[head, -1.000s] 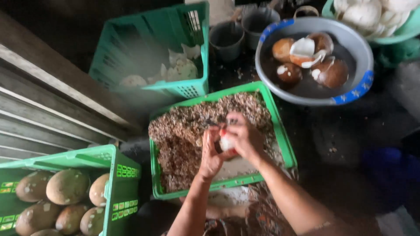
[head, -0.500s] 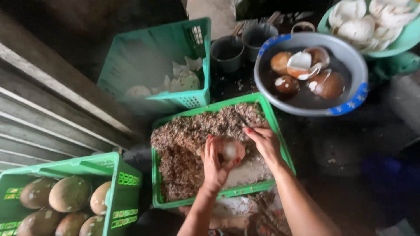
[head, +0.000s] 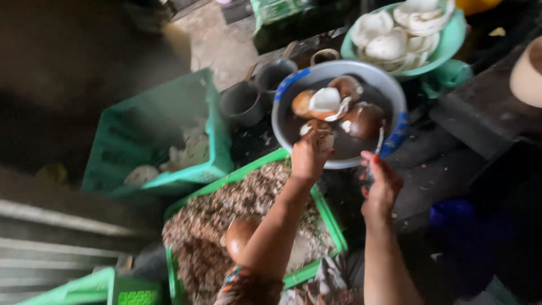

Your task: Scraping the brown skin off of husked coconuts using a hand tool and placing them in water

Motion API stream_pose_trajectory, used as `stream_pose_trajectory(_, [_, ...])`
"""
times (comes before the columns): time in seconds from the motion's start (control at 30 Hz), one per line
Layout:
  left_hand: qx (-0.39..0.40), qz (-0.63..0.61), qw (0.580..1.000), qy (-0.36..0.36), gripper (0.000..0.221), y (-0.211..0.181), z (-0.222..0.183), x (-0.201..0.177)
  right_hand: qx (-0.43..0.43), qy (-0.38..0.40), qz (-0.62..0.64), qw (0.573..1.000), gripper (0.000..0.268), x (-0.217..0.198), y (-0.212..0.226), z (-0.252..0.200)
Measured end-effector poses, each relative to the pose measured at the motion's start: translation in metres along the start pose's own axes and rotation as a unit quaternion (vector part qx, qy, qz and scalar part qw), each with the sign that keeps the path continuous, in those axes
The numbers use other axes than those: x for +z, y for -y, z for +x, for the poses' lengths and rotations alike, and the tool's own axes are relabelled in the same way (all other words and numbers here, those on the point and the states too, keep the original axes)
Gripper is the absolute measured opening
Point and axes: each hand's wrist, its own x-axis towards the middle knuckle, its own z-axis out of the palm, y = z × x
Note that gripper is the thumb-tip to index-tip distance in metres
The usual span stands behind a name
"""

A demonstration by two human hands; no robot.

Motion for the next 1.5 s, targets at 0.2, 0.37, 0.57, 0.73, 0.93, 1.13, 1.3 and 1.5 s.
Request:
stream_pose_trajectory(0.2, [-0.139,0.174,0.943,0.246,0.036,0.035,0.043,0.099,0.002,0.029,-0.007,1.0,0.033,0.008,0.018,0.002])
stream_pose_trajectory(0.37, [-0.167,0.167,0.871,0.431,0.041,-0.016,0.05,0.075,0.045,0.057,-0.015,0.997,0.029,0.019,0.01,0.008])
stream_pose_trajectory(0.57, [-0.067,0.19,0.922,0.331,0.021,0.008,0.049,0.102,0.048,0.078,-0.022,0.996,0.029,0.021,0.0,0.008])
stream_pose_trajectory(0.73, [-0.154,0.077,0.955,0.242,0.042,-0.012,0.042,0.022,0.065,0.077,0.021,0.995,0.033,0.014,-0.01,0.02])
stream_pose_trajectory(0.93, [-0.201,-0.175,0.963,0.042,0.029,0.073,0.021,-0.103,0.076,0.107,0.04,0.991,0.036,0.011,-0.015,0.01])
stream_pose_trajectory(1.13, [-0.372,-0.084,0.871,-0.309,0.138,0.186,-0.01,-0.199,0.097,0.157,0.008,0.983,0.028,0.019,-0.019,-0.003])
stream_pose_trajectory(1.3, [-0.253,0.019,0.955,-0.157,0.081,0.17,-0.01,-0.144,0.135,0.184,0.032,0.973,0.028,0.031,-0.016,-0.018])
stream_pose_trajectory(1.5, [-0.077,0.113,0.989,-0.054,0.059,0.079,0.014,-0.031,0.124,0.146,0.027,0.981,0.031,0.022,-0.017,-0.001])
